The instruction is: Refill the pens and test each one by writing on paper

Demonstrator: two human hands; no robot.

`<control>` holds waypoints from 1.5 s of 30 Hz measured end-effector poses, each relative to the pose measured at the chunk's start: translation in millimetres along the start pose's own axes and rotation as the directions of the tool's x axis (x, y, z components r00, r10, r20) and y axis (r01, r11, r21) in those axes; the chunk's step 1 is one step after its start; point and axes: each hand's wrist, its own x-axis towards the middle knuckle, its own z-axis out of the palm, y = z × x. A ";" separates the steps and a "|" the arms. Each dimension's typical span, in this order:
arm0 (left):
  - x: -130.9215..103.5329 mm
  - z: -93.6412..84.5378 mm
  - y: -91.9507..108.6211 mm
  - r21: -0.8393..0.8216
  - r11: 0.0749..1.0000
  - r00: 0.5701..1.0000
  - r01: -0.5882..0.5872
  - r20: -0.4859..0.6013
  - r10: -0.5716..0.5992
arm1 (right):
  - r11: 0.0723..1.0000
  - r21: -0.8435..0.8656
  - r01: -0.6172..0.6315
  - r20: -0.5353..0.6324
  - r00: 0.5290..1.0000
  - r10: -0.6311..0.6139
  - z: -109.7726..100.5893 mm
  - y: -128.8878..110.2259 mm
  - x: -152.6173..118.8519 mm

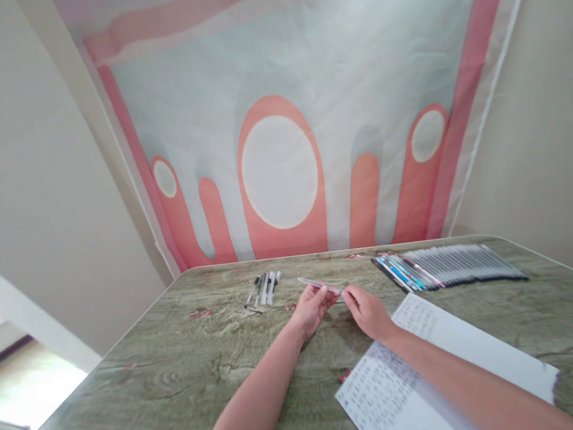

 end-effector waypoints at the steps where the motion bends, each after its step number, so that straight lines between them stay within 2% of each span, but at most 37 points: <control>1: -0.4 0.5 0.6 0.012 1.000 1.000 -0.003 0.007 0.003 | 1.000 -0.008 0.003 0.006 1.000 -0.003 0.4 0.7 -0.2; 6: -2.4 2.9 4.7 0.083 0.996 1.000 -0.012 0.014 0.011 | 1.000 -0.011 0.011 0.038 0.999 -0.010 0.1 4.2 -1.0; 10: -2.8 4.5 8.0 0.100 0.995 1.000 -0.004 0.027 0.001 | 0.998 0.064 0.009 0.082 0.997 -0.014 -3.0 2.9 -0.9; 13: -4.1 7.7 11.7 0.074 0.996 0.996 0.051 0.062 -0.056 | 0.985 0.172 -0.018 0.075 0.997 0.005 -4.6 2.9 0.7; 15: -6.9 11.2 14.8 0.087 0.986 0.980 0.144 0.123 -0.154 | 0.977 0.213 -0.022 0.031 0.999 0.016 -5.8 4.3 2.6; 17: -10.6 15.2 16.9 0.162 0.955 0.939 0.251 0.201 -0.280 | 0.978 0.208 0.026 0.006 1.000 -0.028 -7.8 6.3 4.4; 19: -13.8 18.7 16.9 0.273 0.915 0.895 0.297 0.255 -0.367 | 0.978 0.165 0.130 0.039 0.990 -0.138 -10.7 7.9 5.6; 21: -15.2 21.6 15.2 0.374 0.884 0.876 0.282 0.276 -0.396 | 0.968 0.111 0.225 0.089 0.968 -0.235 -13.7 8.8 6.0; 23: -15.0 24.6 13.8 0.450 0.862 0.884 0.233 0.273 -0.381 | 0.966 0.073 0.248 0.098 0.962 -0.255 -15.8 9.5 6.3; 25: -14.7 28.6 14.0 0.531 0.833 0.899 0.157 0.272 -0.343 | 0.980 0.067 0.188 0.038 0.981 -0.191 -16.6 11.1 7.5; 27: -15.9 34.0 15.7 0.656 0.753 0.897 0.049 0.302 -0.322 | 0.992 0.104 0.075 -0.059 0.996 -0.069 -16.4 14.5 9.7; 30: -21.7 43.5 16.5 0.842 0.510 0.871 -0.178 0.376 -0.316 | 0.975 0.204 -0.092 -0.172 0.977 0.128 -16.5 21.8 15.4; 33: -28.5 50.4 12.5 0.889 0.284 0.847 -0.359 0.438 -0.302 | 0.942 0.287 -0.172 -0.206 0.950 0.236 -23.3 28.7 24.6; 36: -31.1 51.5 7.8 0.891 0.185 0.844 -0.415 0.453 -0.287 | 0.918 0.347 -0.192 -0.245 0.926 0.286 -41.1 34.1 36.7; 39: -29.0 47.2 6.8 0.894 0.144 0.852 -0.423 0.447 -0.272 | 0.897 0.383 -0.221 -0.283 0.896 0.342 -63.5 42.4 44.2; 41: -26.2 43.0 7.9 0.896 0.130 0.859 -0.425 0.445 -0.254 | 0.841 0.466 -0.275 -0.242 0.875 0.420 -75.5 51.4 40.6; 45: -20.4 33.7 10.3 0.907 0.118 0.885 -0.404 0.421 -0.201 | 0.652 0.604 -0.458 0.027 0.830 0.557 -91.8 75.3 8.2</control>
